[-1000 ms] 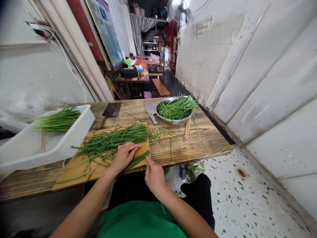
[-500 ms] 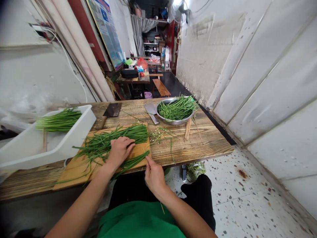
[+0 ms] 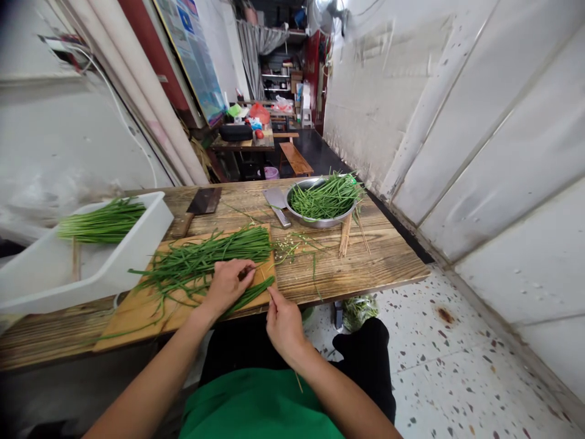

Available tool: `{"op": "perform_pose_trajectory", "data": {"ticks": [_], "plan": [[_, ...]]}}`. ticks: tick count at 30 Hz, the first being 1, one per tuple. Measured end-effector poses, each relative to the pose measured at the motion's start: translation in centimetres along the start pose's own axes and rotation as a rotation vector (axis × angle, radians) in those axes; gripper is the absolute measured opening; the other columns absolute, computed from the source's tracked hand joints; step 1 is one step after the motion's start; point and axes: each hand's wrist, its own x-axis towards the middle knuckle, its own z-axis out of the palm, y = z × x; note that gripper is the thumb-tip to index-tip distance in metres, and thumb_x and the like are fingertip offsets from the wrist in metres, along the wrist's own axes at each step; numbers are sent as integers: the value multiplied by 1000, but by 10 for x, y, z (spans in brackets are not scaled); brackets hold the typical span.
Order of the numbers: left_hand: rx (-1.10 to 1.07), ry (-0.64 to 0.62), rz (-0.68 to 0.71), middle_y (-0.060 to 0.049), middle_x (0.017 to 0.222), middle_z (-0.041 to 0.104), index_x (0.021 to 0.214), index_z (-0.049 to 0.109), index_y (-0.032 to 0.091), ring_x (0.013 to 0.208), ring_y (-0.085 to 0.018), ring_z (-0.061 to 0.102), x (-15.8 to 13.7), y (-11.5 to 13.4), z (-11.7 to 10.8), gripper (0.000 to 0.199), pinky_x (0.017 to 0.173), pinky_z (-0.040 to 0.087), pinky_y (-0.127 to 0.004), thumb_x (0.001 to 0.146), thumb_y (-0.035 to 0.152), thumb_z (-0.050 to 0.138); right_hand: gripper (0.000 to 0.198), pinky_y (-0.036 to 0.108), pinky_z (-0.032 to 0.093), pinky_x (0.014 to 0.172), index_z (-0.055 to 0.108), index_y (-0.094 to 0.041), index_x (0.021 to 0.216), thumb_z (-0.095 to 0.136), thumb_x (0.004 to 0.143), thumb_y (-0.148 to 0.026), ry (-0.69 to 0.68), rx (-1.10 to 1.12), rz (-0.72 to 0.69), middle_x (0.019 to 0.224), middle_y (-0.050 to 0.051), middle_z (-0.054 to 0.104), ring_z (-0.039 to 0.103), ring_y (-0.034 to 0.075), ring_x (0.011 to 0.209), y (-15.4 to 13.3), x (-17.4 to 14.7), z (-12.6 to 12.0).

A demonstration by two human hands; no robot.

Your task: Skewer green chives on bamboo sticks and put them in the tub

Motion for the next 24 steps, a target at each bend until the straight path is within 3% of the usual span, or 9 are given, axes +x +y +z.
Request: {"op": "perform_pose_trajectory", "data": {"ticks": [4, 9, 16, 24], "plan": [[-93, -15, -55, -2, 86, 66, 97, 63, 24, 82, -17, 57, -4, -4, 7, 21, 75, 32, -32, 83, 28, 49, 39, 22, 47, 57, 56, -10, 116, 34, 85, -18, -1, 0, 7, 63, 4, 64, 59, 15, 53, 1, -1, 1], [-149, 20, -62, -3, 86, 67, 89, 67, 23, 81, -16, 58, -3, -5, 7, 22, 77, 35, -32, 83, 34, 49, 38, 22, 47, 58, 56, -12, 115, 35, 84, -17, 1, -24, 10, 63, 3, 65, 59, 14, 53, -1, 0, -1], [-141, 74, -165, -1, 86, 69, 88, 65, 21, 78, -17, 61, -4, -5, 8, 18, 80, 37, -34, 80, 29, 51, 38, 22, 47, 56, 57, -11, 114, 35, 84, -16, 0, -25, 1, 62, 4, 65, 59, 14, 52, -5, -1, -4], [-253, 8, -197, -1, 82, 69, 81, 65, 20, 77, -16, 61, -1, -4, 6, 18, 73, 43, -29, 79, 33, 53, 38, 22, 48, 58, 56, -10, 115, 35, 84, -17, -11, -15, -1, 61, 4, 64, 60, 15, 54, -4, 0, -2]]}}
